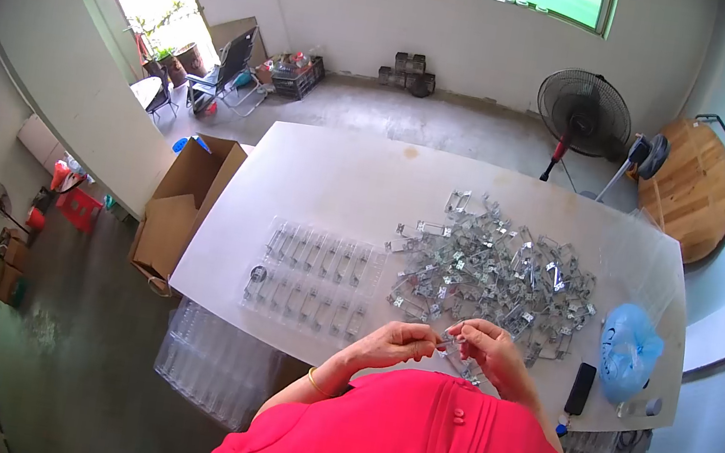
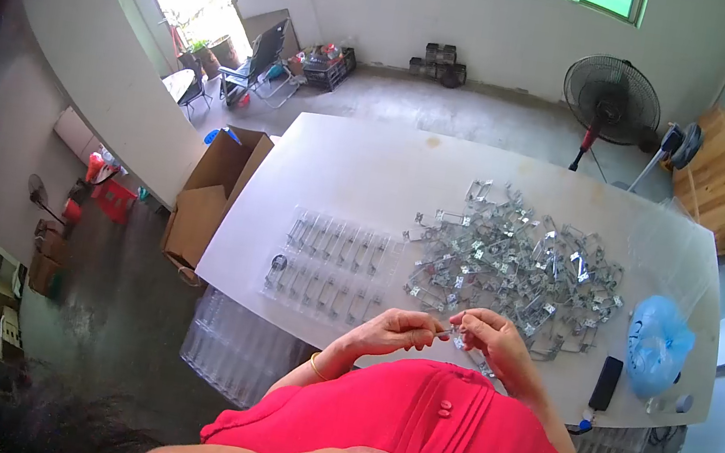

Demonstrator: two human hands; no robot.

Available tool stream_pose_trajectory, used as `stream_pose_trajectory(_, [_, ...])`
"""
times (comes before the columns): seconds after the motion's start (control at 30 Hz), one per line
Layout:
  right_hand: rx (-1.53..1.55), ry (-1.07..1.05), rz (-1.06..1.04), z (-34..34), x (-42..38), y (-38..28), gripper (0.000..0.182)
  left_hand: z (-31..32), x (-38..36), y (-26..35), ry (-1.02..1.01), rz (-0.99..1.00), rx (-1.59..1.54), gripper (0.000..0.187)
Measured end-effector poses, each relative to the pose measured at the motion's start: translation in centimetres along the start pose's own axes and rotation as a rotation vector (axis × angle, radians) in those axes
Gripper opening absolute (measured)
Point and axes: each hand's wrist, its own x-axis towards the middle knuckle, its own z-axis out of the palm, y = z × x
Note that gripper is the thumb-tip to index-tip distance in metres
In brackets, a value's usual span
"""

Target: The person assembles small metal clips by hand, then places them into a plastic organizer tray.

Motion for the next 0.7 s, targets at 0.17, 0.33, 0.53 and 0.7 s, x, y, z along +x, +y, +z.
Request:
stream_pose_trajectory(0.17, [-0.108,0.049,-0.052,-0.9,0.0,-0.3,0.020,0.3,1.0,0.4,-0.033,0.024,0.107,0.017])
stream_pose_trajectory(0.33, [-0.089,0.138,-0.049,-2.5,0.2,-1.0,0.018,1.9,1.4,-0.3,-0.157,0.112,0.168,0.020])
stream_pose_trajectory(0.53, [-0.041,0.283,-0.320,-2.8,-0.6,-1.6,0.007,3.7,2.3,0.7,0.231,0.000,-0.562,0.026])
stream_pose_trajectory(0.7, [-0.132,0.191,-0.441,-2.9,-1.3,-1.0,0.005,5.4,2.8,0.9,0.247,0.042,-0.665,0.027])
